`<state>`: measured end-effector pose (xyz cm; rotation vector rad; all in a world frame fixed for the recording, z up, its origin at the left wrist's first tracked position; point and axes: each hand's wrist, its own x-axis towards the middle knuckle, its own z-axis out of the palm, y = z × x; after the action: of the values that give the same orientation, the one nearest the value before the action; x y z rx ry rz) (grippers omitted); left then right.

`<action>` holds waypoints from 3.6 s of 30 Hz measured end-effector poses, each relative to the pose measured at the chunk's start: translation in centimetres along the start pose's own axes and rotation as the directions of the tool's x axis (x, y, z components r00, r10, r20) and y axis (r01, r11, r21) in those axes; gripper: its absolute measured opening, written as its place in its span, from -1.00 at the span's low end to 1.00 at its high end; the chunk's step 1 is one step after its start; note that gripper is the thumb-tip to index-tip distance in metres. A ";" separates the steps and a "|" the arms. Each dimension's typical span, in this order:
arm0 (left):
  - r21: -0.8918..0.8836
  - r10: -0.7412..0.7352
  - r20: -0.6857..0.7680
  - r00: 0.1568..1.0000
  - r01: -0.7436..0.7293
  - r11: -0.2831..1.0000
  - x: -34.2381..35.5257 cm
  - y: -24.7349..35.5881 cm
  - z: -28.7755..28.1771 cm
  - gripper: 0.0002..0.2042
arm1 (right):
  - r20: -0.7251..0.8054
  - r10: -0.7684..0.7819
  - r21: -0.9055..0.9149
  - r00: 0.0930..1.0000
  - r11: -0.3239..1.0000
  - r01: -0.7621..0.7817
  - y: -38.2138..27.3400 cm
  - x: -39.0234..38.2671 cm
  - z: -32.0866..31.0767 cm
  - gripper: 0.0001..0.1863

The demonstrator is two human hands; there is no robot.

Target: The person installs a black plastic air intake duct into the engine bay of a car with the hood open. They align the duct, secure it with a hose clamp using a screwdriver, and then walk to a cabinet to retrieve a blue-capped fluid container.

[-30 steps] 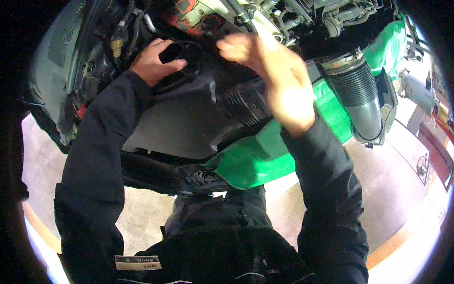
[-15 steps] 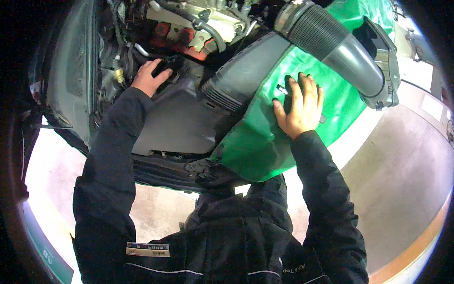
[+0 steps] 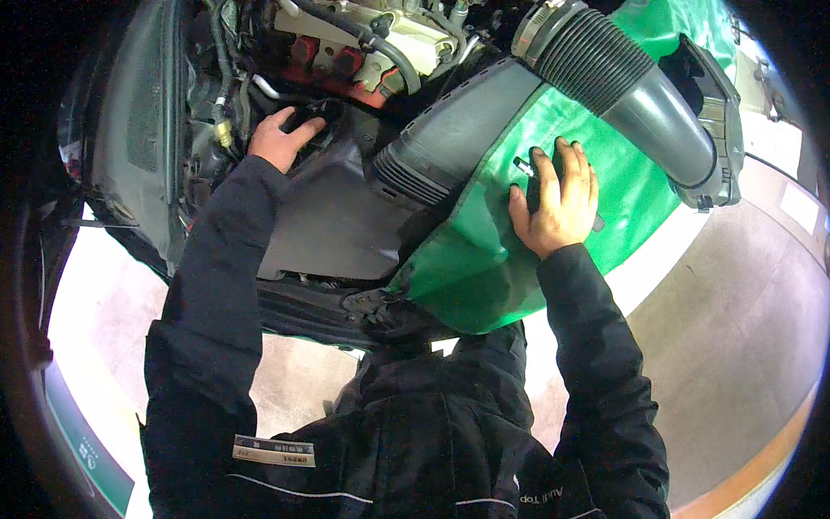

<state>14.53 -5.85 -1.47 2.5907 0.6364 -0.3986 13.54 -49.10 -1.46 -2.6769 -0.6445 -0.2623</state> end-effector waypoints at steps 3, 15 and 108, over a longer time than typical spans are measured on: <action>-0.060 0.088 0.034 0.996 -0.086 0.994 0.4 -1.2 -0.2 -0.15 | -0.017 -0.031 -0.004 0.999 1.000 0.031 0.2 -0.1 0.2 -0.35; -0.379 0.192 0.095 0.977 -0.143 0.914 1.8 -3.6 -0.4 -0.24 | -0.040 -0.061 -0.019 0.997 0.998 0.060 0.2 -0.1 0.3 -0.32; -0.024 0.277 -0.069 0.958 -0.279 0.960 0.8 0.8 0.0 -0.56 | 0.742 0.013 0.548 0.671 0.564 -0.617 -20.5 12.3 3.4 0.07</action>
<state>15.63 -6.23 -1.52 2.6196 0.2881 -0.2115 15.04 -25.90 5.03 -1.8652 -0.2578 0.9628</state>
